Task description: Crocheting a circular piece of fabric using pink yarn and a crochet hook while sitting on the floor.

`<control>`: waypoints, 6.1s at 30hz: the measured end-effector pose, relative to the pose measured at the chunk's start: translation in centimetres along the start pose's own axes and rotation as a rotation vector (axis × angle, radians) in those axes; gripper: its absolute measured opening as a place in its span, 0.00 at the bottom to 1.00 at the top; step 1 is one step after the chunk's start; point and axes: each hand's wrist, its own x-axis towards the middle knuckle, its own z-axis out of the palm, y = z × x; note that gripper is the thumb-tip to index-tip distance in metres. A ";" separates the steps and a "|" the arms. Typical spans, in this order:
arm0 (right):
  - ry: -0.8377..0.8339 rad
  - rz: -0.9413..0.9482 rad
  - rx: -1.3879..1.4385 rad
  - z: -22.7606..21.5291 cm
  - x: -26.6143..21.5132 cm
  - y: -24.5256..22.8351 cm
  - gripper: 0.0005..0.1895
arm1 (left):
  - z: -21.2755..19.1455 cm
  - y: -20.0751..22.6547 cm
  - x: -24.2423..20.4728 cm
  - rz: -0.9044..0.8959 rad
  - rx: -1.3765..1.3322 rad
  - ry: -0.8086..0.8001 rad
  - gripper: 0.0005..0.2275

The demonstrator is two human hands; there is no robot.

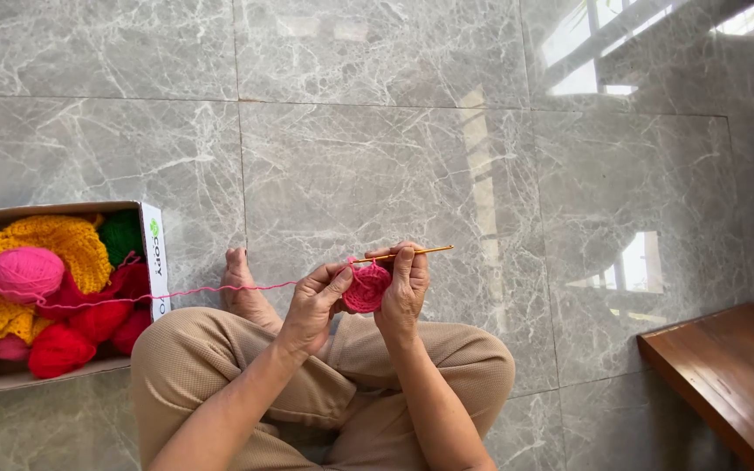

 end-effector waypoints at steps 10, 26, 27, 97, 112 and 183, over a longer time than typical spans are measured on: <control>0.033 0.028 0.042 -1.2 0.9 -0.3 0.13 | -1.9 2.2 0.7 0.182 0.349 -0.047 0.14; -0.163 -0.073 -0.169 0.0 -0.2 -0.8 0.14 | -2.0 5.6 -1.9 0.228 0.279 -0.553 0.07; -0.168 -0.116 -0.266 0.4 -0.4 -1.5 0.14 | -2.3 5.5 -1.9 0.293 0.406 -0.529 0.06; -0.234 -0.234 -0.283 -1.8 0.6 -4.1 0.14 | -2.8 5.3 0.5 0.169 -0.055 -0.719 0.23; -0.311 -0.177 -0.056 -2.2 -0.6 -3.1 0.15 | -1.3 7.1 -0.6 0.572 0.568 -0.420 0.25; -0.488 -0.706 -0.571 0.9 -5.3 -5.2 0.10 | -2.2 5.2 -2.9 0.271 0.435 -0.270 0.32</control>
